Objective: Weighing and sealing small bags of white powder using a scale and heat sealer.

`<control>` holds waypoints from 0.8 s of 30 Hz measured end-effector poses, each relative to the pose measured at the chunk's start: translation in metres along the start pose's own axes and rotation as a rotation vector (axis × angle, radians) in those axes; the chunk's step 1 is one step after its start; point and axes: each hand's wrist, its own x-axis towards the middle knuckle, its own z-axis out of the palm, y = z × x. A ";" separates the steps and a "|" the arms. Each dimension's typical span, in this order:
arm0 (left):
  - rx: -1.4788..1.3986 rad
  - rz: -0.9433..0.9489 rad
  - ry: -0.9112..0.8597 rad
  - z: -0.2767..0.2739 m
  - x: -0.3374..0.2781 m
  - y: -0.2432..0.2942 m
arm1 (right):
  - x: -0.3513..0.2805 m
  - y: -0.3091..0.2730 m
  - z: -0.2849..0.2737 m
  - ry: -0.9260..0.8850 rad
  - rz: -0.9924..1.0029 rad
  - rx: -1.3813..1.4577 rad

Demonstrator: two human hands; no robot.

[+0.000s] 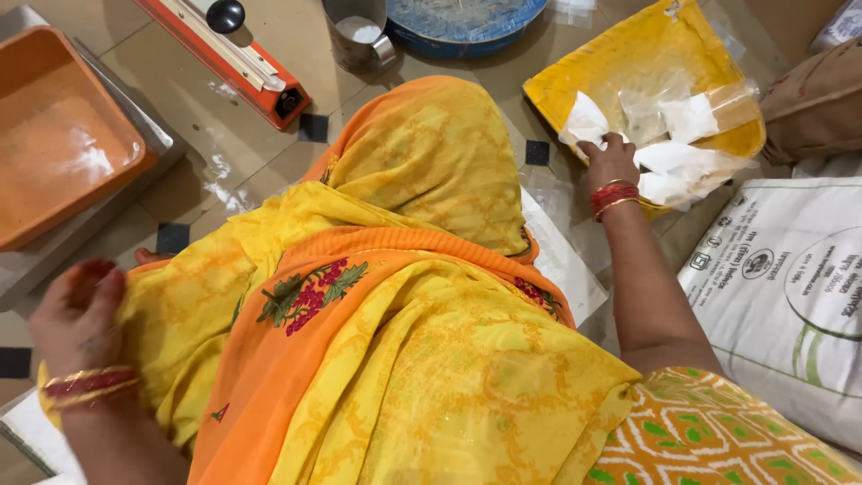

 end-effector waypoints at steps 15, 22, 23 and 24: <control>0.345 0.261 -0.065 0.050 0.091 0.054 | 0.108 0.073 -0.005 0.232 -0.063 0.015; -0.132 0.259 0.219 0.067 0.156 -0.004 | 0.105 -0.094 -0.184 0.285 -0.325 0.143; 0.013 0.240 0.328 0.069 0.155 -0.014 | 0.100 -0.129 -0.204 0.223 -0.264 0.329; 0.158 0.216 0.434 0.071 0.154 -0.024 | 0.094 -0.163 -0.223 0.155 -0.202 0.512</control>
